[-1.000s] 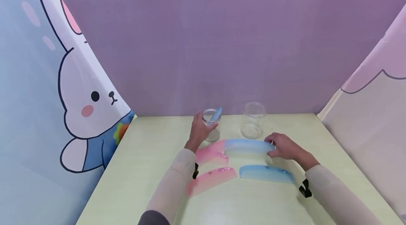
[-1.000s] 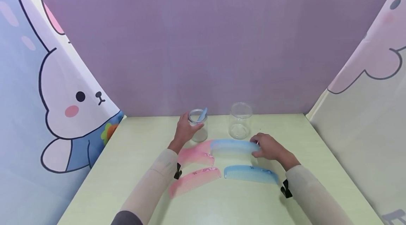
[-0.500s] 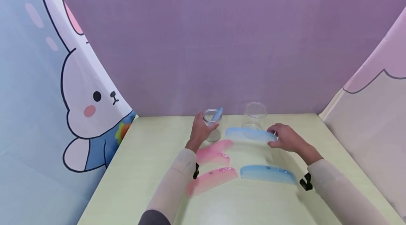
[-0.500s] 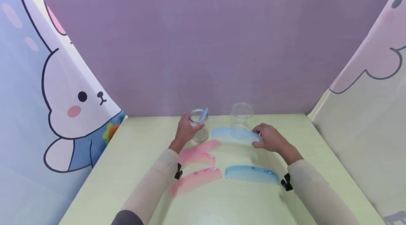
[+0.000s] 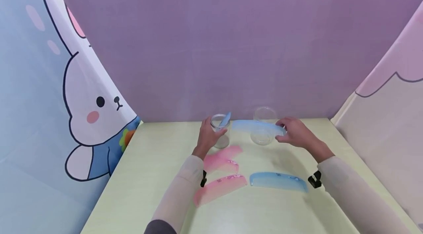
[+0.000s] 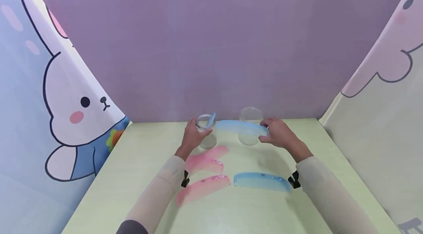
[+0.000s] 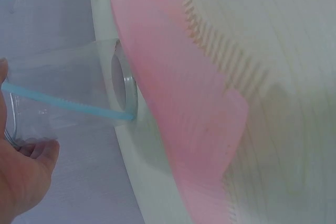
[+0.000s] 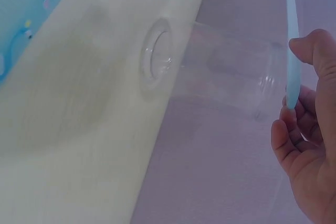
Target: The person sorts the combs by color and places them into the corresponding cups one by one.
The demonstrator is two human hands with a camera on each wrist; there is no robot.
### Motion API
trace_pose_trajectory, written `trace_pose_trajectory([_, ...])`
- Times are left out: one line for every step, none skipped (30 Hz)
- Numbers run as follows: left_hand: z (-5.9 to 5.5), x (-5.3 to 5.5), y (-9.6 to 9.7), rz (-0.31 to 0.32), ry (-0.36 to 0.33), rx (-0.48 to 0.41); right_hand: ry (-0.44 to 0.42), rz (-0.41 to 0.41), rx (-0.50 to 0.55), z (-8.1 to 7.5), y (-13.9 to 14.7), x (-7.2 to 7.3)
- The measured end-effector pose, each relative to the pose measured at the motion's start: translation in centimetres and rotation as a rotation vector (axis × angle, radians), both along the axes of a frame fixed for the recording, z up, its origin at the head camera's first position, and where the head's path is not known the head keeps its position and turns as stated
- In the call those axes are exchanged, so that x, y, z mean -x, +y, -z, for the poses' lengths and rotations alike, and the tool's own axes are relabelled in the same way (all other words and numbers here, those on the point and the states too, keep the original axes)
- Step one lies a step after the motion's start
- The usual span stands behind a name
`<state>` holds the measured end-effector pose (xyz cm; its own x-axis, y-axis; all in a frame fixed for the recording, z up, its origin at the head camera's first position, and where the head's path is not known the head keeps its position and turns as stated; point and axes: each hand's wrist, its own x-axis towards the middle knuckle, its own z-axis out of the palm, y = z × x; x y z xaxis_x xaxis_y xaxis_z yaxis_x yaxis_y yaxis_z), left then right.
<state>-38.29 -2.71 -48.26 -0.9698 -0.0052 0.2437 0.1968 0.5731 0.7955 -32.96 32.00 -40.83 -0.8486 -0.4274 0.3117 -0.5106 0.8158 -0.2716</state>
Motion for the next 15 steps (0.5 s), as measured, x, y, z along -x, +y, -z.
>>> trace_pose_trajectory([0.1,-0.1,-0.1,0.001,0.003,-0.002,0.001,0.005,-0.002,-0.1,-0.2,-0.1])
trace_pose_trajectory([0.1,-0.2,-0.1,0.002,0.003,-0.001,0.001,0.011,-0.005,-0.1,-0.4,-0.2])
trace_pose_trajectory([0.2,-0.2,-0.2,0.004,0.002,-0.001,-0.003,0.019,-0.006,-0.2,-0.6,-0.2])
trace_pose_trajectory([0.3,-0.3,-0.2,0.006,0.001,-0.003,-0.008,0.028,-0.009,-0.2,-0.8,-0.3])
trace_pose_trajectory([0.3,-0.3,-0.3,0.008,0.0,-0.004,-0.014,0.04,-0.014,-0.3,-1.0,-0.3])
trace_pose_trajectory([0.3,-0.3,-0.3,0.009,-0.001,-0.005,-0.02,0.048,-0.014,-0.4,-1.2,-0.3])
trace_pose_trajectory([0.3,-0.4,-0.3,0.009,-0.006,-0.004,-0.021,0.057,-0.017,-0.5,-1.4,-0.3])
trace_pose_trajectory([0.3,-0.4,-0.4,0.01,-0.006,0.0,-0.025,0.062,-0.015,-0.6,-1.6,-0.3])
trace_pose_trajectory([0.3,-0.4,-0.4,0.011,-0.006,0.003,-0.028,0.072,-0.016,-0.7,-1.8,-0.2])
trace_pose_trajectory([0.3,-0.4,-0.4,0.012,-0.007,0.005,-0.03,0.079,-0.018,-0.9,-2.1,-0.2])
trace_pose_trajectory([0.2,-0.5,-0.4,0.014,-0.003,0.006,-0.031,0.084,-0.017,-1.0,-2.3,-0.1])
trace_pose_trajectory([0.2,-0.5,-0.4,0.016,-0.003,0.007,-0.03,0.086,-0.015,-1.1,-2.5,-0.1])
trace_pose_trajectory([0.1,-0.6,-0.5,0.018,-0.002,0.005,-0.028,0.09,-0.015,-1.1,-2.6,-0.1])
trace_pose_trajectory([0.1,-0.7,-0.5,0.021,0.0,0.001,-0.027,0.088,-0.013,-1.2,-2.8,-0.1])
trace_pose_trajectory([0.1,-0.7,-0.5,0.023,-0.002,-0.003,-0.024,0.089,-0.013,-1.2,-3.0,-0.1])
